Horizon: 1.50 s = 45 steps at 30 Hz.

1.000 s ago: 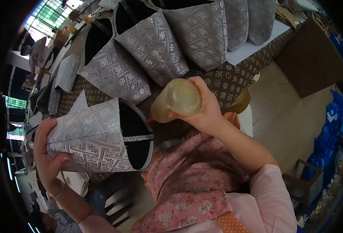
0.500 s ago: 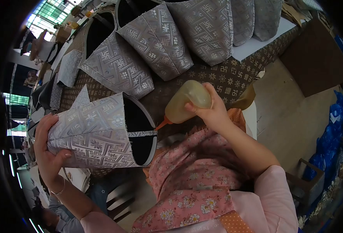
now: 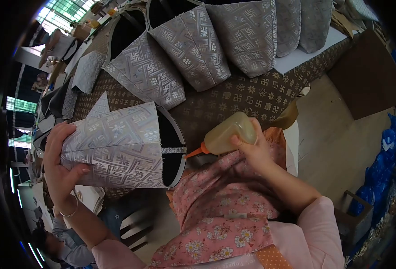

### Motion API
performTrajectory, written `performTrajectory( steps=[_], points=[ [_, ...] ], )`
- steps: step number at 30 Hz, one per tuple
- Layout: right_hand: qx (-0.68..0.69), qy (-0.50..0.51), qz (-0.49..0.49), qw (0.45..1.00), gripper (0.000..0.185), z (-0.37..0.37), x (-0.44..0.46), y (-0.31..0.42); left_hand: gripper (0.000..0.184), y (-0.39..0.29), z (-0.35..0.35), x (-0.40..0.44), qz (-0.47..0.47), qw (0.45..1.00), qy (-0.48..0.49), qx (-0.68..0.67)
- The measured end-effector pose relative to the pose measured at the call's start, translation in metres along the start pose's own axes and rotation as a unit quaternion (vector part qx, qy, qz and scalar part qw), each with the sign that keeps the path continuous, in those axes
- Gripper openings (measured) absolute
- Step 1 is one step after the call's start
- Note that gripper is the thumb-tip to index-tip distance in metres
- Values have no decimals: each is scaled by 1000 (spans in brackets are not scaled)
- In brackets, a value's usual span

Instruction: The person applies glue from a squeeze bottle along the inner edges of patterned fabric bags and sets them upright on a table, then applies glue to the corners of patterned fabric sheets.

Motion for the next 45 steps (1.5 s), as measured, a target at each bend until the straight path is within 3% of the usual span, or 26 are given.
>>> performTrajectory(
  steps=[4,6,9,12,14,16,20,25,27,37,39,43,45],
  points=[
    [16,39,-44,998,50,-4,-21,-5,78,-3,0,-5,1,1000,-14,-8],
    [106,51,-126,985,50,-10,-30,-2,77,-3,2,-9,-2,1000,-25,-11],
    [207,38,-100,972,52,-17,-31,0,68,8,10,-26,10,998,-33,-46],
    [245,25,-90,965,55,-13,-20,16,52,22,15,-62,43,991,-108,-67],
    [243,14,-67,968,56,-9,-12,27,34,31,3,-97,73,954,-280,-85],
    [241,4,-43,970,56,-6,-7,32,28,40,-32,-134,66,939,-335,-40],
    [161,-19,2,987,55,2,-5,22,40,26,-92,-185,142,970,-197,-9],
    [33,-33,67,997,56,1,-5,11,48,32,-141,-218,237,960,-146,-15],
    [-94,-53,113,988,58,9,-6,1,50,30,-149,-219,248,954,-166,-37],
    [-31,-112,119,986,65,18,-1,-13,51,28,-151,-216,248,951,-177,-44],
    [-42,-147,48,987,55,15,1,-13,51,28,-151,-217,244,953,-175,-41],
    [31,-105,57,992,45,0,7,-18,50,28,-152,-217,238,954,-177,-37],
    [66,-92,13,994,38,-10,6,-16,50,27,-152,-217,239,954,-180,-31]
  ],
)
Point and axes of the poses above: each hand's wrist, its own x-axis towards the middle knuckle, its own z-axis out of the back of the hand, y = z × x, the point moved 1 cm from there along x, towards the middle knuckle, and after that the axes turned 15 degrees about z, right-handed, at the moved point
